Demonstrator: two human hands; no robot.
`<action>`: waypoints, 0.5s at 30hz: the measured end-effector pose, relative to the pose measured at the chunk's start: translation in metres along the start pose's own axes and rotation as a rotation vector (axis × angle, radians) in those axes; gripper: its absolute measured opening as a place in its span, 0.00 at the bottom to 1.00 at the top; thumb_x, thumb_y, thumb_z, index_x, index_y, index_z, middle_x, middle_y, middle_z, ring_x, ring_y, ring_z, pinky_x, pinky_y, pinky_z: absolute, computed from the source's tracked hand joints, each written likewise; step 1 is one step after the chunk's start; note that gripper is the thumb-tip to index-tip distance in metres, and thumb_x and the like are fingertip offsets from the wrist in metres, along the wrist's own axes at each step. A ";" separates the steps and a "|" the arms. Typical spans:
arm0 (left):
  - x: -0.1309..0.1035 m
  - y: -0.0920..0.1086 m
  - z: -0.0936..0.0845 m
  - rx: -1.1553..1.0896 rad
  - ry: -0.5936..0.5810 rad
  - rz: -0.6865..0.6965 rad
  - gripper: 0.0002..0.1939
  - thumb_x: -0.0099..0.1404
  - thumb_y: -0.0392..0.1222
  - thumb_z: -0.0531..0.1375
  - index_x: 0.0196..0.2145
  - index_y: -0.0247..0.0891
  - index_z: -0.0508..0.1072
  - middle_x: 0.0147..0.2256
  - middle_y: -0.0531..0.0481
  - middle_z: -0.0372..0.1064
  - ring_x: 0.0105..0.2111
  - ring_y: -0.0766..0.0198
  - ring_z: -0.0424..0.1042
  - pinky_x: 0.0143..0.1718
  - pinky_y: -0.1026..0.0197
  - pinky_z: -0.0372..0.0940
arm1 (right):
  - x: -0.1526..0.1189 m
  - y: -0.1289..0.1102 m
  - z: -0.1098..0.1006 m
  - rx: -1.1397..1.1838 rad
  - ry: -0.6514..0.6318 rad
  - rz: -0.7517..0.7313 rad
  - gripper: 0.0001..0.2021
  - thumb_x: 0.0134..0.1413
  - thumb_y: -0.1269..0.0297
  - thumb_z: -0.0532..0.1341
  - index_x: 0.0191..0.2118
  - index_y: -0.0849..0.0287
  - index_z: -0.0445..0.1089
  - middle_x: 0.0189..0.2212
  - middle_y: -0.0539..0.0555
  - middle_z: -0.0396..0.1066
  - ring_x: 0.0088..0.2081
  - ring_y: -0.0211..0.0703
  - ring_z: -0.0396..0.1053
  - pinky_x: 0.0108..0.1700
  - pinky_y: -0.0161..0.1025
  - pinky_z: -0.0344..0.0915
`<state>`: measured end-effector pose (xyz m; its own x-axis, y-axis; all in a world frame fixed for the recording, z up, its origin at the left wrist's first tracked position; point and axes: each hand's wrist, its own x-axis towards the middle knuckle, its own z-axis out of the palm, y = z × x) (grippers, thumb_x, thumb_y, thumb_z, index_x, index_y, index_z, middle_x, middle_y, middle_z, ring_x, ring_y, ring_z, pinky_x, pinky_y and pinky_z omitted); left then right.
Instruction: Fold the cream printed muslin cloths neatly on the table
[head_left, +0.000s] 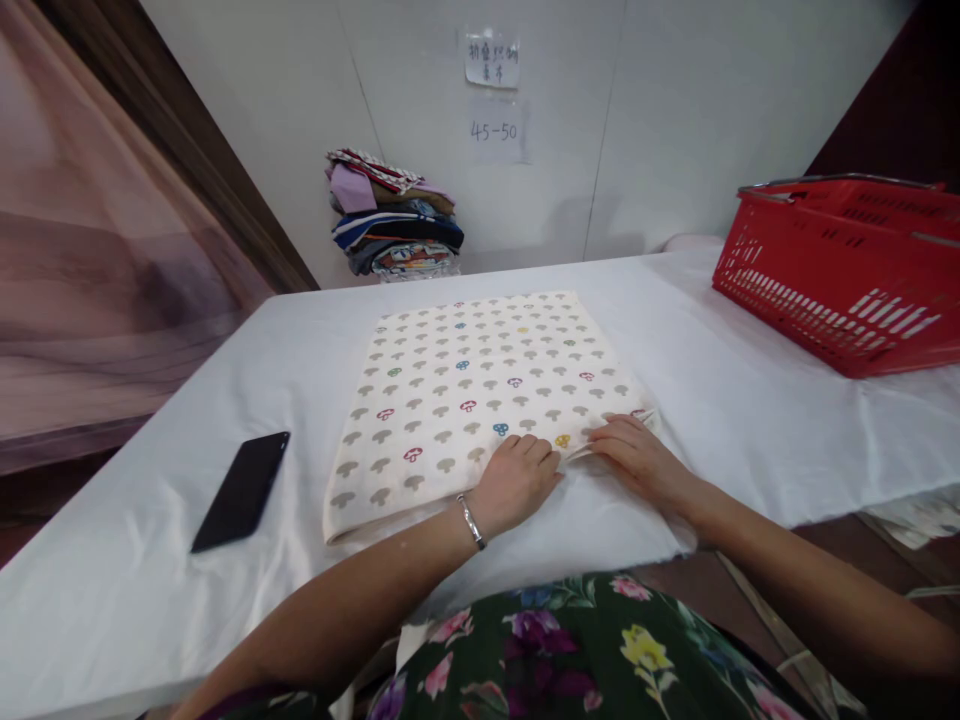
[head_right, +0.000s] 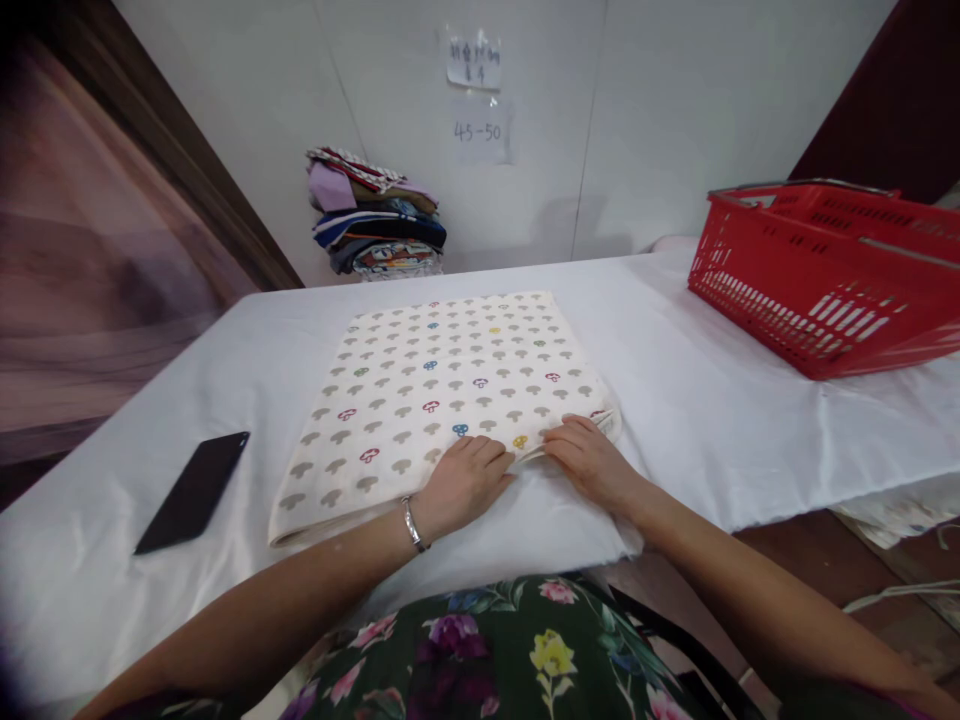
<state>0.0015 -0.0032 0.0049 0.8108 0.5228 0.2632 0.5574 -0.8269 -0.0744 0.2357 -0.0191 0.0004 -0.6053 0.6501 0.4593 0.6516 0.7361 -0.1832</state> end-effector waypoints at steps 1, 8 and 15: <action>0.000 0.001 0.000 -0.008 -0.002 -0.015 0.10 0.64 0.47 0.54 0.37 0.37 0.65 0.34 0.49 0.63 0.36 0.60 0.62 0.36 0.57 0.56 | 0.000 0.000 0.000 0.000 0.007 0.000 0.10 0.57 0.73 0.50 0.40 0.58 0.66 0.38 0.56 0.70 0.41 0.43 0.66 0.49 0.52 0.60; -0.002 -0.003 0.000 0.094 -0.005 -0.098 0.06 0.65 0.33 0.49 0.37 0.37 0.64 0.33 0.49 0.63 0.35 0.60 0.62 0.34 0.57 0.56 | -0.002 0.002 0.000 -0.064 0.053 0.010 0.09 0.57 0.72 0.52 0.39 0.59 0.67 0.39 0.57 0.70 0.41 0.44 0.67 0.41 0.45 0.66; -0.011 -0.009 -0.004 0.072 0.020 -0.108 0.10 0.62 0.28 0.49 0.40 0.38 0.63 0.35 0.48 0.64 0.34 0.61 0.63 0.34 0.58 0.59 | 0.000 0.002 0.003 -0.080 0.063 0.002 0.10 0.58 0.72 0.50 0.41 0.58 0.67 0.37 0.56 0.71 0.38 0.43 0.67 0.39 0.43 0.67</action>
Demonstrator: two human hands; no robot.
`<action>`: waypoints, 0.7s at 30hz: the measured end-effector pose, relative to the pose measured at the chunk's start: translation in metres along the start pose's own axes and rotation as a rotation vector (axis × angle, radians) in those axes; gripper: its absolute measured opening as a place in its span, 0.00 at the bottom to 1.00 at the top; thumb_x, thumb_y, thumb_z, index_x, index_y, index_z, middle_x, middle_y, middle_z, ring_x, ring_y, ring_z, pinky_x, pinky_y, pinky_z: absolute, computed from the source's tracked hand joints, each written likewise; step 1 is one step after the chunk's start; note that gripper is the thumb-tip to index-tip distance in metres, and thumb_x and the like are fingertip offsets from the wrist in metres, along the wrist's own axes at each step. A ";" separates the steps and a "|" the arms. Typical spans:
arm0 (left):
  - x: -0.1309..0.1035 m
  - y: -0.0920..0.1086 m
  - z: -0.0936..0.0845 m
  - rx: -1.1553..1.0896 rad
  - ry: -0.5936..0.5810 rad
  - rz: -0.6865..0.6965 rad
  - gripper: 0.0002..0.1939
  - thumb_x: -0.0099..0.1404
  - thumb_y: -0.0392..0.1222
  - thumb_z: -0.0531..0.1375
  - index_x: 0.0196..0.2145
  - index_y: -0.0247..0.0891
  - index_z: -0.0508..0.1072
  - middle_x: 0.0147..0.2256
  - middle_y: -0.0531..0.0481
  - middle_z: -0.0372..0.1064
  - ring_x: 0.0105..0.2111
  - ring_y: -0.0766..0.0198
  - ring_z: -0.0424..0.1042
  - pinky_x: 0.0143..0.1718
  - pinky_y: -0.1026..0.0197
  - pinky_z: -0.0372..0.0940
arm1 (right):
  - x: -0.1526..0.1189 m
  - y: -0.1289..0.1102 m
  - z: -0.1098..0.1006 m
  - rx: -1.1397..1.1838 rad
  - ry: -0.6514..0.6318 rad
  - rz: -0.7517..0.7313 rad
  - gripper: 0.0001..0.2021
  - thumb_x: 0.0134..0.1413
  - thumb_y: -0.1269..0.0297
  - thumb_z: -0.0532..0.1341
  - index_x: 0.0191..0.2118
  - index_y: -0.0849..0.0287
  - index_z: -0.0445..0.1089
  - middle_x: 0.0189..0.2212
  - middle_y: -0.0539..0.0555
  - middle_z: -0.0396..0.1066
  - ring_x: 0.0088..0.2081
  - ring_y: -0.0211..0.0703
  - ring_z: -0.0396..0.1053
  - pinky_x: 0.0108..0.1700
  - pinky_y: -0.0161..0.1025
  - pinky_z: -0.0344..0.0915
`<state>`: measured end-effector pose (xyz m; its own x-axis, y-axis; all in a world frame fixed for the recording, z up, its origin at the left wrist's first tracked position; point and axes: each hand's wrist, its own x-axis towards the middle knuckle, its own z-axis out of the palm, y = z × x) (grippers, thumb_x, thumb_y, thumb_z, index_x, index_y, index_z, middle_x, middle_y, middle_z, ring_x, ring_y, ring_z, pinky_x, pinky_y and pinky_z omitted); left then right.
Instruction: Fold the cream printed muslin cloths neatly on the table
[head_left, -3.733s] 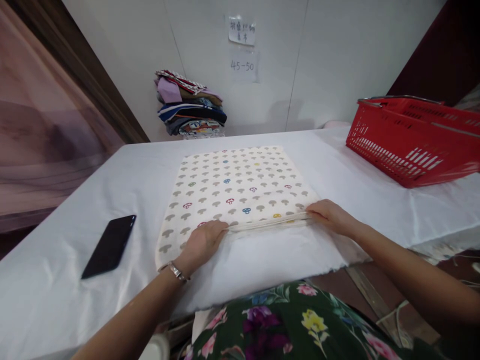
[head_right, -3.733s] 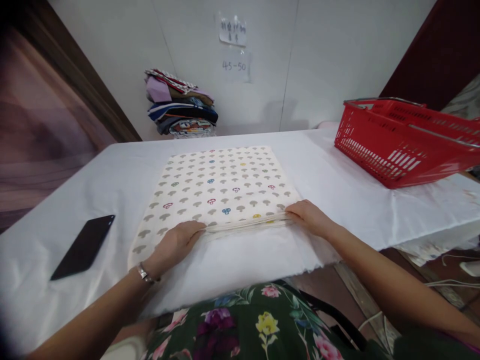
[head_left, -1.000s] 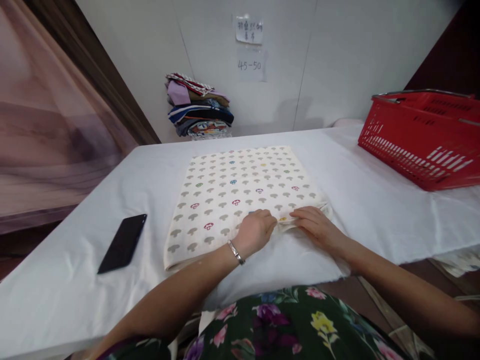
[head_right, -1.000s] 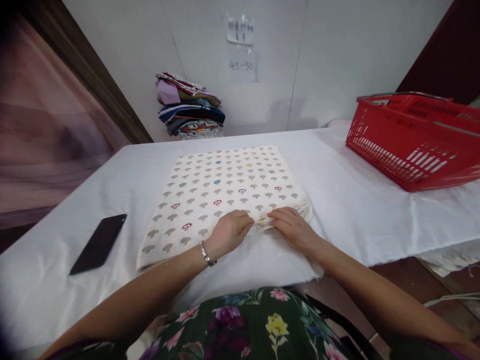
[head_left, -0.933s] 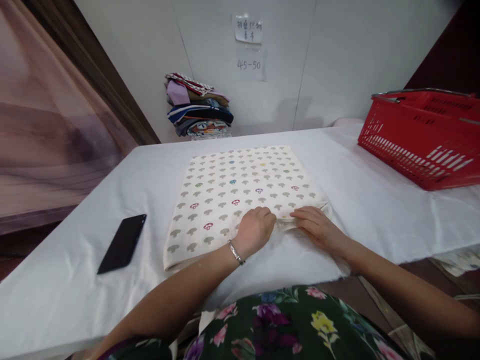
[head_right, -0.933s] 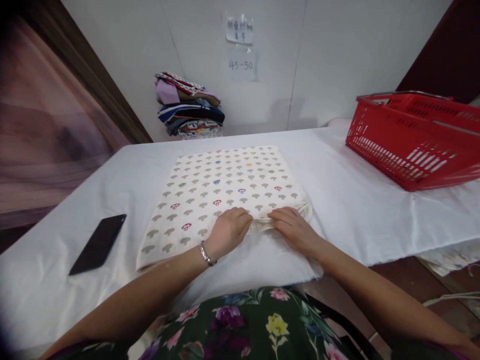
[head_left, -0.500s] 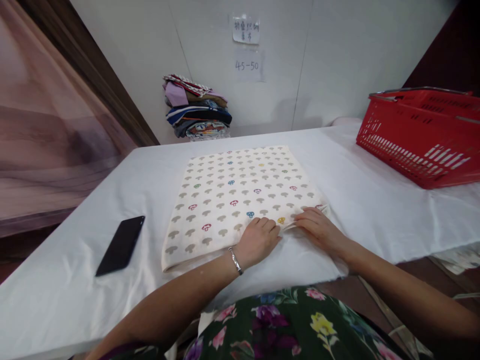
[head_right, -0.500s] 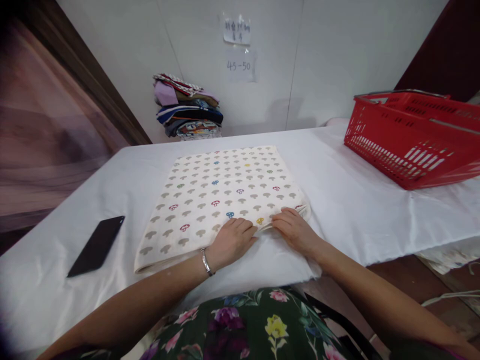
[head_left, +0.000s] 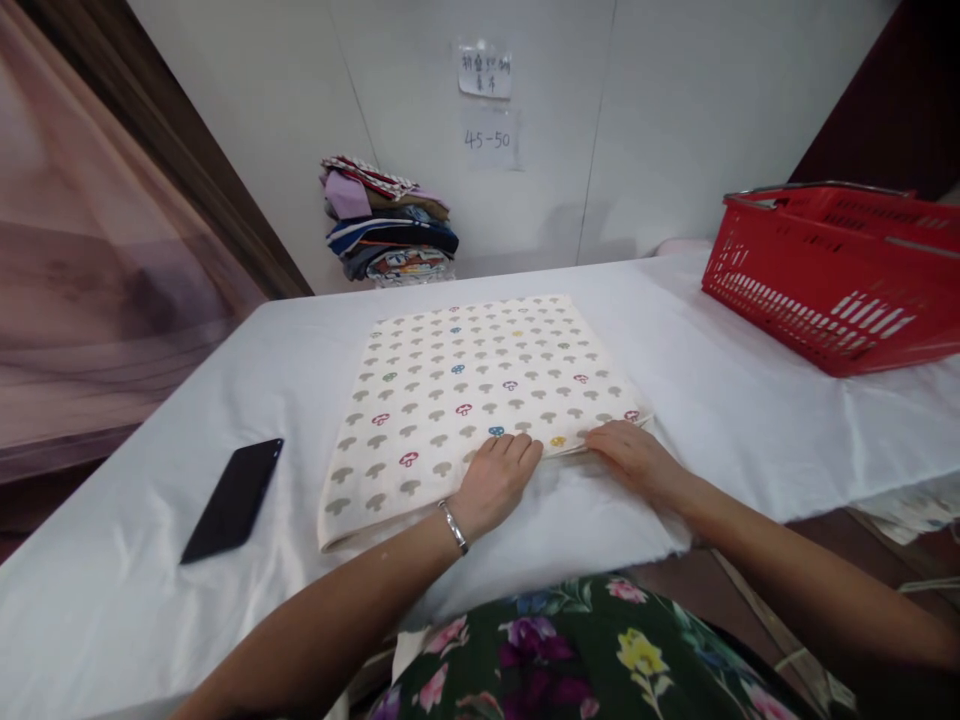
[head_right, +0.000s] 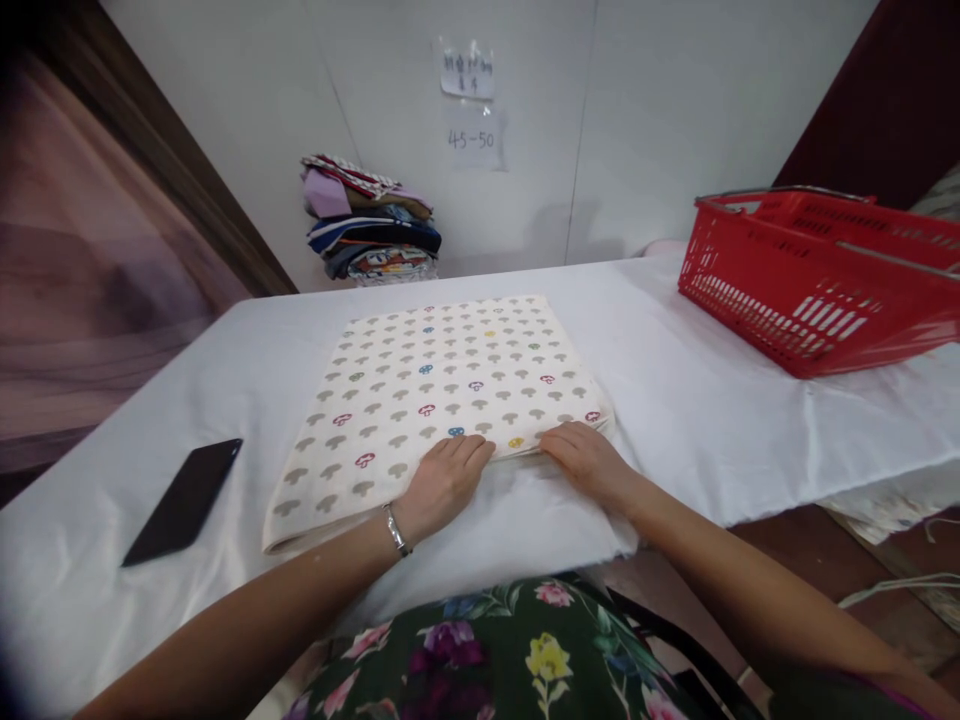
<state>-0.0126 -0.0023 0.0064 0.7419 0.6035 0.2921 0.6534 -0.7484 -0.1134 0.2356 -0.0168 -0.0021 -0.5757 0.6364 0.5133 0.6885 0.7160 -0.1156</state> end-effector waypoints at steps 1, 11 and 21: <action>-0.001 -0.001 0.001 -0.008 0.000 0.009 0.10 0.62 0.28 0.49 0.39 0.38 0.63 0.34 0.49 0.64 0.33 0.61 0.64 0.33 0.58 0.60 | 0.000 -0.001 0.000 -0.012 0.003 0.001 0.11 0.58 0.72 0.50 0.42 0.58 0.67 0.37 0.56 0.71 0.38 0.43 0.67 0.39 0.43 0.67; -0.005 -0.007 0.010 -0.015 0.031 0.064 0.12 0.63 0.28 0.48 0.43 0.35 0.63 0.33 0.48 0.66 0.33 0.62 0.67 0.33 0.59 0.64 | -0.015 0.016 -0.006 -0.160 -0.151 -0.002 0.15 0.58 0.73 0.49 0.49 0.62 0.64 0.37 0.58 0.70 0.41 0.45 0.64 0.45 0.47 0.61; 0.005 -0.010 0.003 0.065 0.093 0.083 0.14 0.63 0.26 0.46 0.44 0.33 0.64 0.34 0.46 0.67 0.33 0.62 0.67 0.32 0.59 0.63 | -0.022 0.051 -0.028 -0.223 -0.076 0.045 0.14 0.58 0.73 0.49 0.47 0.60 0.65 0.42 0.58 0.70 0.44 0.44 0.65 0.47 0.46 0.60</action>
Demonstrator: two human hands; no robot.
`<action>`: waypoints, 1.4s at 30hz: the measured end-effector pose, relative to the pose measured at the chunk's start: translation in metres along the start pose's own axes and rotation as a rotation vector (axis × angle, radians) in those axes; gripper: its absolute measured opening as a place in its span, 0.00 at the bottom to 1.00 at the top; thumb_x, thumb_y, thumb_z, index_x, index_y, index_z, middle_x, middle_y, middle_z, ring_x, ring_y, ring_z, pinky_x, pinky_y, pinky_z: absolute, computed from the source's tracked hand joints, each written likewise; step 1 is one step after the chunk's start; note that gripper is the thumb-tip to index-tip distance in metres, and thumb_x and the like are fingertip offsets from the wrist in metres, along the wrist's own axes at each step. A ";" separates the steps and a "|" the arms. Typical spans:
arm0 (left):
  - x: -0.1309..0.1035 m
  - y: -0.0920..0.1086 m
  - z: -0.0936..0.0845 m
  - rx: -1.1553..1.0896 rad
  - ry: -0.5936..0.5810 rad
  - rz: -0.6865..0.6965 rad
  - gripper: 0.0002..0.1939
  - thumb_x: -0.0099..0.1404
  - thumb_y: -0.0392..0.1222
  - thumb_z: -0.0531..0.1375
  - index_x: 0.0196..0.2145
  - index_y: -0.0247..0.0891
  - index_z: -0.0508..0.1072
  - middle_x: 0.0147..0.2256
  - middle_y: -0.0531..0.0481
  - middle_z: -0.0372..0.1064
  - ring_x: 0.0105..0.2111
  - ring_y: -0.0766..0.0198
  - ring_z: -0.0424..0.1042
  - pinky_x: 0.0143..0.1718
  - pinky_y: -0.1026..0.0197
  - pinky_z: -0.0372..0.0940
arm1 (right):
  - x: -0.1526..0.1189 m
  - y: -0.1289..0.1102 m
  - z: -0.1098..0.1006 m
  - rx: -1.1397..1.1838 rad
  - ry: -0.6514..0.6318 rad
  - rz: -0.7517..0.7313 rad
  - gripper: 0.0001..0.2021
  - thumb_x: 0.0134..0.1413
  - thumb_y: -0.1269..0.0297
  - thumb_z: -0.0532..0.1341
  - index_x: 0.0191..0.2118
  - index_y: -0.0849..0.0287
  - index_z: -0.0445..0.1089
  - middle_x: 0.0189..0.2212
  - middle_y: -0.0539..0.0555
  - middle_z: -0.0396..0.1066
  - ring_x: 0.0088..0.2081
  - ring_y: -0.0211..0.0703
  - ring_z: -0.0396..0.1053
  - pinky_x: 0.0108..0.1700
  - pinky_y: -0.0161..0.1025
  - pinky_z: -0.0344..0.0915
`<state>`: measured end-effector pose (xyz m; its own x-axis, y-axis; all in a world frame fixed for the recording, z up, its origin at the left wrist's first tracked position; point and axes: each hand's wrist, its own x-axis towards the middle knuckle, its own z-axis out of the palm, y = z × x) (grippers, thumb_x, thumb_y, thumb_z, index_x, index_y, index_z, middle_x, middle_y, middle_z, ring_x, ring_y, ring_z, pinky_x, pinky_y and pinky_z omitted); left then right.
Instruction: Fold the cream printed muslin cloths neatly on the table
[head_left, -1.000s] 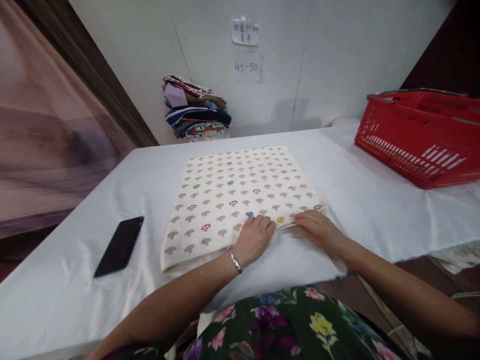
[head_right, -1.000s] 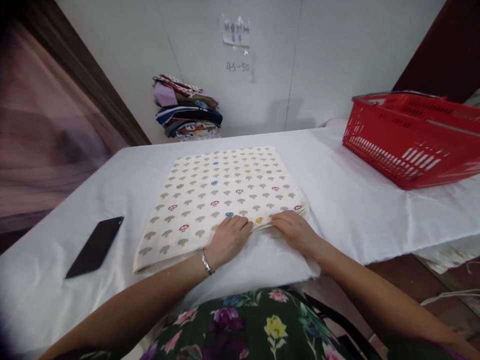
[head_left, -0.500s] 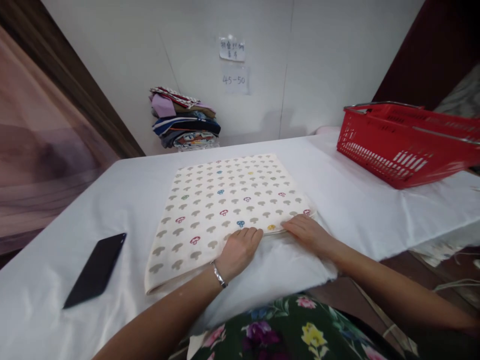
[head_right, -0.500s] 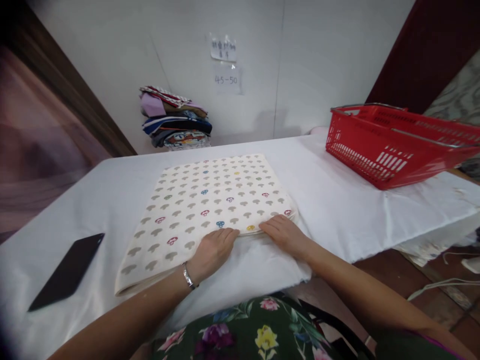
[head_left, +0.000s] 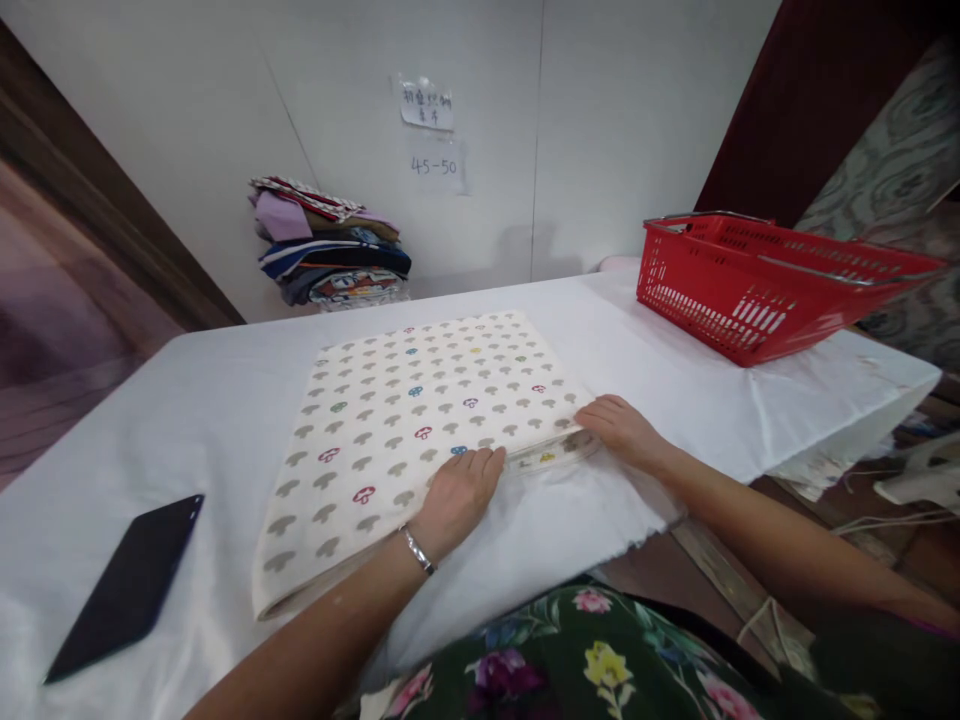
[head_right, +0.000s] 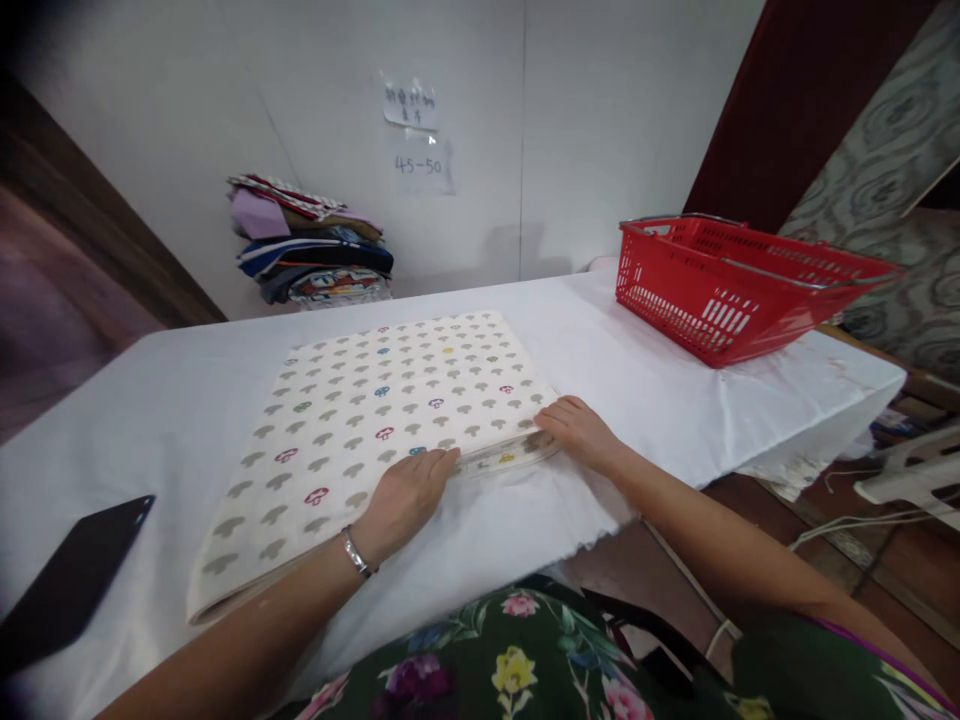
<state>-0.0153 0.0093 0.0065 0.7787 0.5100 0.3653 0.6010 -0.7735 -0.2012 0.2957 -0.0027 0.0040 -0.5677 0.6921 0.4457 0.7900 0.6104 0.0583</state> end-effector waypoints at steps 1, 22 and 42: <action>0.001 0.000 -0.002 0.002 0.015 -0.006 0.15 0.64 0.26 0.46 0.45 0.33 0.64 0.35 0.45 0.67 0.34 0.61 0.67 0.33 0.59 0.63 | 0.000 0.002 0.000 -0.001 0.027 0.025 0.14 0.58 0.74 0.48 0.47 0.60 0.65 0.42 0.58 0.70 0.45 0.44 0.65 0.47 0.46 0.60; 0.022 -0.022 -0.013 0.028 0.114 -0.046 0.13 0.65 0.29 0.47 0.44 0.34 0.66 0.33 0.44 0.69 0.38 0.58 0.66 0.37 0.56 0.61 | 0.042 0.025 -0.014 -0.156 0.005 0.194 0.13 0.56 0.73 0.50 0.42 0.57 0.68 0.39 0.57 0.69 0.42 0.45 0.63 0.35 0.37 0.64; -0.002 0.009 0.005 -0.052 -0.058 0.124 0.13 0.63 0.28 0.50 0.43 0.35 0.65 0.40 0.43 0.69 0.38 0.60 0.66 0.40 0.55 0.61 | -0.019 0.007 0.000 0.014 -0.162 0.021 0.16 0.56 0.75 0.48 0.45 0.60 0.68 0.42 0.58 0.68 0.44 0.44 0.65 0.43 0.41 0.66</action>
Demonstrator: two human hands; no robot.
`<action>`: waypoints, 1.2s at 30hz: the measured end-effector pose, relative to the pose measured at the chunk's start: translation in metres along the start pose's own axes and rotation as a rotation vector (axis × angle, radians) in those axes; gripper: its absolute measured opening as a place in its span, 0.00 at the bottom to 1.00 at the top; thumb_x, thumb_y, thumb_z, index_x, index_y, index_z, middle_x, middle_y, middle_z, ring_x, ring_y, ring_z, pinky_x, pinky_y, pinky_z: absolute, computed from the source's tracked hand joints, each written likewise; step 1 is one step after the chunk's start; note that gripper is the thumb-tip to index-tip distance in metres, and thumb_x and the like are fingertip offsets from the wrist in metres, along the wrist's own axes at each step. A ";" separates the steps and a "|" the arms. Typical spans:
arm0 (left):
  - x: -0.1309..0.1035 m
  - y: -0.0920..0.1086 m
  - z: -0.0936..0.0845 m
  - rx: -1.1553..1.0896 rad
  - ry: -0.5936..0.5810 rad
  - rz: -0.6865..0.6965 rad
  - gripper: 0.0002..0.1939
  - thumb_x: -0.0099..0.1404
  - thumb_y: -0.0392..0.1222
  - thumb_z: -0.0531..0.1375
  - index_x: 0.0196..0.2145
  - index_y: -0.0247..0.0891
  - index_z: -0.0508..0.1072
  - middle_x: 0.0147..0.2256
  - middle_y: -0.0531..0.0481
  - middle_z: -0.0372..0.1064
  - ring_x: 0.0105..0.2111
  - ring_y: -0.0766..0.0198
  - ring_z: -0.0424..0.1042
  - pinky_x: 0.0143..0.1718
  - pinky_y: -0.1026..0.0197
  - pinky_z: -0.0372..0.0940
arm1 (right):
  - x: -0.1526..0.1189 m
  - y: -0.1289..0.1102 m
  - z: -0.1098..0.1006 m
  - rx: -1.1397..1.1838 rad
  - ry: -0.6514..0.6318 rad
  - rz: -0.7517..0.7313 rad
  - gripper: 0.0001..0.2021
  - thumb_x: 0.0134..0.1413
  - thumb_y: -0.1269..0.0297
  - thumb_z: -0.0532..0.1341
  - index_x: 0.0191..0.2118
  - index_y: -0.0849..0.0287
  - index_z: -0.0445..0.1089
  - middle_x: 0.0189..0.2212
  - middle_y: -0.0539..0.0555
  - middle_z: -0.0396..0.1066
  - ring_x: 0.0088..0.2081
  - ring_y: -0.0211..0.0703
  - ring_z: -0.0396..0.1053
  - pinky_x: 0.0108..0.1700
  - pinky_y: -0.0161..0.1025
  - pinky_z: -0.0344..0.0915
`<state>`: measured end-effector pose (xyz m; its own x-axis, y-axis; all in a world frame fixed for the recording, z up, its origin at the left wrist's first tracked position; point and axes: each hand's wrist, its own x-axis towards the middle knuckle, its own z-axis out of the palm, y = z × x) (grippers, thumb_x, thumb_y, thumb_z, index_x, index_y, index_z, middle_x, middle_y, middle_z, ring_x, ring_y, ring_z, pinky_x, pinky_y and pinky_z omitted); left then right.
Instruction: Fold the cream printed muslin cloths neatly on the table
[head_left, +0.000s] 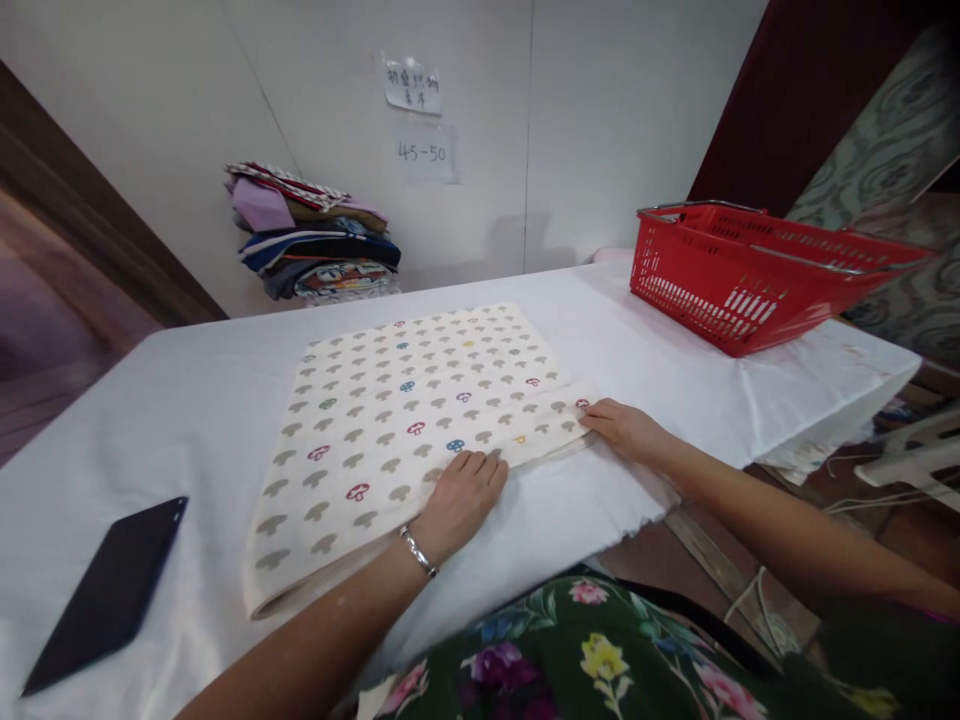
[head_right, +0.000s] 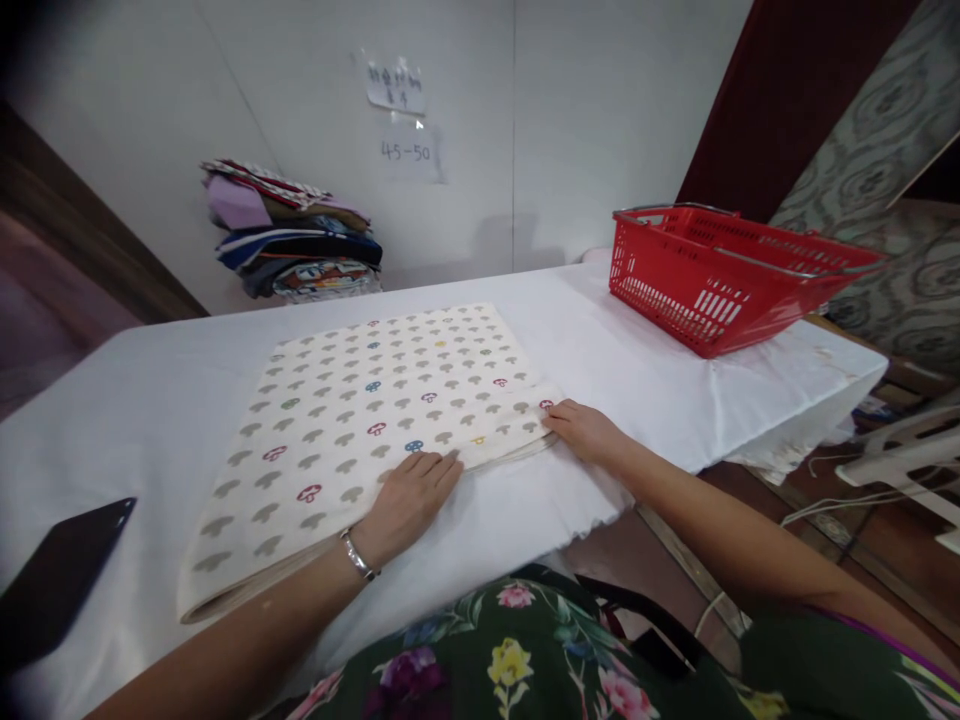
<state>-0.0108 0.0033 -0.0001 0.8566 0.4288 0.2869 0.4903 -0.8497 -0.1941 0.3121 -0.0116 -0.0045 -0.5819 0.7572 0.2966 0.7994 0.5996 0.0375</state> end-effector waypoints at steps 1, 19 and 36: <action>0.000 0.001 0.000 0.008 -0.006 0.000 0.12 0.63 0.28 0.50 0.44 0.34 0.65 0.40 0.43 0.68 0.38 0.60 0.66 0.39 0.55 0.61 | -0.001 -0.001 -0.002 -0.006 -0.017 0.000 0.16 0.56 0.75 0.48 0.45 0.61 0.68 0.43 0.59 0.68 0.45 0.44 0.64 0.44 0.41 0.66; 0.009 0.009 -0.003 -0.018 -0.020 -0.150 0.08 0.63 0.29 0.49 0.31 0.35 0.66 0.31 0.47 0.63 0.34 0.61 0.62 0.38 0.56 0.55 | 0.014 0.014 -0.018 -0.093 -0.008 -0.070 0.13 0.53 0.76 0.50 0.41 0.61 0.68 0.42 0.59 0.70 0.44 0.45 0.65 0.45 0.44 0.60; 0.004 0.017 -0.018 0.019 0.010 -0.129 0.11 0.67 0.30 0.43 0.38 0.34 0.63 0.31 0.48 0.61 0.31 0.62 0.61 0.37 0.57 0.54 | -0.005 0.008 -0.020 -0.071 0.125 0.071 0.13 0.49 0.72 0.50 0.39 0.59 0.67 0.38 0.57 0.71 0.39 0.46 0.66 0.44 0.44 0.58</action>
<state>-0.0018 -0.0147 0.0151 0.7844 0.5314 0.3198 0.5997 -0.7814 -0.1725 0.3245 -0.0157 0.0135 -0.5041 0.7560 0.4175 0.8489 0.5228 0.0784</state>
